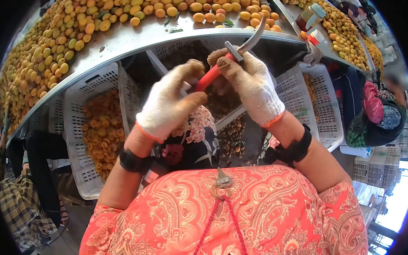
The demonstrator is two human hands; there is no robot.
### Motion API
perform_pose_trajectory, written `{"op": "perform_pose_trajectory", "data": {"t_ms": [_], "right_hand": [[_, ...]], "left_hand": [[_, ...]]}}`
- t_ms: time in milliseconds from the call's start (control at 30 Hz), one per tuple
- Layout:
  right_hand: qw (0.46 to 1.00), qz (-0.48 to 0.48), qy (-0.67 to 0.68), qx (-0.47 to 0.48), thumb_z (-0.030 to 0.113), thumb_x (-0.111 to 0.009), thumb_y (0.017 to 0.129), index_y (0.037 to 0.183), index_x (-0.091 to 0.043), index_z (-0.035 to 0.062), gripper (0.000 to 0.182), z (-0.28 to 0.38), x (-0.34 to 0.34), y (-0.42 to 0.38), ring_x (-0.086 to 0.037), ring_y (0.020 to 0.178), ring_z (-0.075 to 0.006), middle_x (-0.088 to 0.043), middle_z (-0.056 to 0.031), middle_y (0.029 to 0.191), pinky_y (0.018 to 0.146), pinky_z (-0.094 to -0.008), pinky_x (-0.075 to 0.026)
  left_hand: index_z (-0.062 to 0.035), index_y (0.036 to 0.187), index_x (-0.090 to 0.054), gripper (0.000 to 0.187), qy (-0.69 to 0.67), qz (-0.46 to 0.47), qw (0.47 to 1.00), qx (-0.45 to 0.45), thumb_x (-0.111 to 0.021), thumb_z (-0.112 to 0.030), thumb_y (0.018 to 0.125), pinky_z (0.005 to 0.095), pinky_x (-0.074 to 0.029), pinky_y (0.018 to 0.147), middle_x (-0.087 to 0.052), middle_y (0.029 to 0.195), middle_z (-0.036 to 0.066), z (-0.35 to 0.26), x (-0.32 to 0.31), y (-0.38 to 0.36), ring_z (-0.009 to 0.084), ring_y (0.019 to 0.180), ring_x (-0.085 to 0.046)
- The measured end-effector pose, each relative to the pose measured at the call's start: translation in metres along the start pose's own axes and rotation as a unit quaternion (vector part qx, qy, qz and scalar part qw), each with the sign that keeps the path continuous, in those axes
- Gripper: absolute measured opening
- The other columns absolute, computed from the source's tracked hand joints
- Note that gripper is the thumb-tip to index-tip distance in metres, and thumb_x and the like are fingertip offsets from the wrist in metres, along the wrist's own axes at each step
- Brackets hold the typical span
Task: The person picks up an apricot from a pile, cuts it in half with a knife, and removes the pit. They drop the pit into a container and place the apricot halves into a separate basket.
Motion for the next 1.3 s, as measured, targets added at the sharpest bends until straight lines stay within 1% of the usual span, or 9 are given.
{"op": "perform_pose_trajectory", "data": {"t_ms": [167, 233, 367, 633, 800, 967, 1067, 1267, 1300], "right_hand": [[0.998, 0.007, 0.044, -0.049, 0.022, -0.057, 0.101, 0.118, -0.061, 0.0032, 0.026, -0.006, -0.015, -0.002, -0.063, 0.079, -0.0080, -0.067, -0.0051, 0.097, 0.071, -0.0229, -0.052], [0.997, 0.053, 0.002, -0.056, 0.022, -0.057, 0.101, 0.121, -0.059, 0.0020, 0.029, -0.014, -0.008, -0.002, -0.065, 0.084, -0.0091, -0.068, -0.0067, 0.099, 0.072, -0.0237, -0.053], [0.991, -0.024, -0.134, -0.020, 0.019, -0.057, 0.099, 0.120, -0.060, 0.0004, 0.029, -0.029, 0.025, -0.012, -0.066, 0.082, -0.0116, -0.069, -0.0055, 0.093, 0.071, -0.0245, -0.053], [0.875, -0.091, -0.472, 0.065, 0.011, -0.063, 0.092, 0.109, -0.064, -0.0006, 0.020, -0.067, 0.104, -0.086, -0.069, 0.083, -0.0223, -0.069, -0.0146, 0.091, 0.074, -0.0319, -0.054], [0.914, -0.092, -0.395, 0.004, 0.006, -0.063, 0.091, 0.108, -0.064, -0.0001, 0.019, -0.065, 0.092, -0.093, -0.069, 0.083, -0.0217, -0.069, -0.0144, 0.095, 0.075, -0.0322, -0.054], [0.939, 0.085, -0.333, -0.017, 0.014, -0.075, 0.081, 0.122, -0.059, 0.0025, 0.046, -0.049, 0.048, -0.074, -0.067, 0.093, -0.0222, -0.069, -0.0135, 0.104, 0.083, -0.0337, -0.054], [0.933, 0.155, -0.324, -0.008, 0.028, -0.081, 0.075, 0.129, -0.055, 0.0042, 0.064, -0.050, 0.017, -0.065, -0.065, 0.103, -0.0285, -0.066, -0.0164, 0.113, 0.090, -0.0373, -0.052], [0.917, 0.150, -0.366, -0.042, 0.025, -0.078, 0.078, 0.108, -0.061, 0.0044, 0.040, -0.061, -0.011, -0.040, -0.063, 0.093, -0.0362, -0.063, -0.0167, 0.102, 0.081, -0.0411, -0.050], [0.912, 0.165, -0.375, 0.033, 0.021, -0.075, 0.081, 0.096, -0.062, 0.0047, 0.025, -0.061, -0.012, -0.039, -0.062, 0.090, -0.0368, -0.062, -0.0161, 0.098, 0.077, -0.0420, -0.050]], "left_hand": [[-0.0022, 0.123, -0.059, 0.029, -0.141, 0.044, 0.978, 0.144, -0.060, -0.004, 0.094, 0.0233, -0.049, 0.072, -0.066, 0.097, 0.004, 0.006, 0.001, -0.006, 0.0070, 0.080, -0.058], [-0.0021, 0.118, -0.061, 0.022, -0.139, -0.009, 0.985, 0.105, -0.058, -0.005, 0.096, 0.0215, -0.047, 0.076, -0.066, 0.097, 0.002, 0.032, 0.006, -0.010, 0.0044, 0.085, -0.055], [-0.0050, 0.108, -0.063, 0.018, -0.231, -0.193, 0.910, 0.286, -0.058, -0.003, 0.091, 0.0206, -0.037, 0.047, -0.060, 0.079, -0.001, 0.086, 0.020, -0.036, 0.0044, 0.053, -0.046], [-0.0009, 0.112, -0.063, 0.038, 0.108, -0.200, 0.912, 0.342, -0.056, -0.034, 0.095, 0.0449, -0.048, 0.083, -0.067, 0.100, 0.027, 0.206, -0.006, -0.129, 0.0460, 0.097, -0.063], [-0.0040, 0.123, -0.060, 0.039, 0.168, -0.168, 0.887, 0.397, -0.063, -0.016, 0.086, 0.0404, -0.049, 0.088, -0.065, 0.111, 0.023, 0.231, -0.005, -0.156, 0.0414, 0.099, -0.062], [-0.0084, 0.128, -0.057, 0.050, 0.234, -0.111, 0.873, 0.413, -0.063, -0.013, 0.079, 0.0467, -0.050, 0.089, -0.062, 0.113, 0.024, 0.284, -0.022, -0.191, 0.0440, 0.102, -0.060], [-0.0108, 0.134, -0.054, 0.056, 0.348, -0.069, 0.883, 0.306, -0.063, -0.016, 0.079, 0.0480, -0.050, 0.088, -0.062, 0.111, 0.025, 0.286, -0.026, -0.202, 0.0441, 0.100, -0.060], [-0.0165, 0.143, -0.046, 0.061, 0.141, -0.131, 0.874, 0.446, -0.063, -0.023, 0.084, 0.0476, -0.051, 0.085, -0.063, 0.109, 0.024, 0.285, -0.019, -0.210, 0.0451, 0.098, -0.061], [-0.0152, 0.138, -0.051, 0.055, 0.252, -0.086, 0.877, 0.401, -0.063, -0.025, 0.085, 0.0464, -0.051, 0.084, -0.064, 0.109, 0.023, 0.299, -0.018, -0.214, 0.0433, 0.098, -0.062]]}}
Point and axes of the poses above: each hand's wrist, its own y-axis towards the middle knuckle, its own x-axis out of the back of the hand, z = x × y, the point moved 2 cm from there along y, towards the middle knuckle
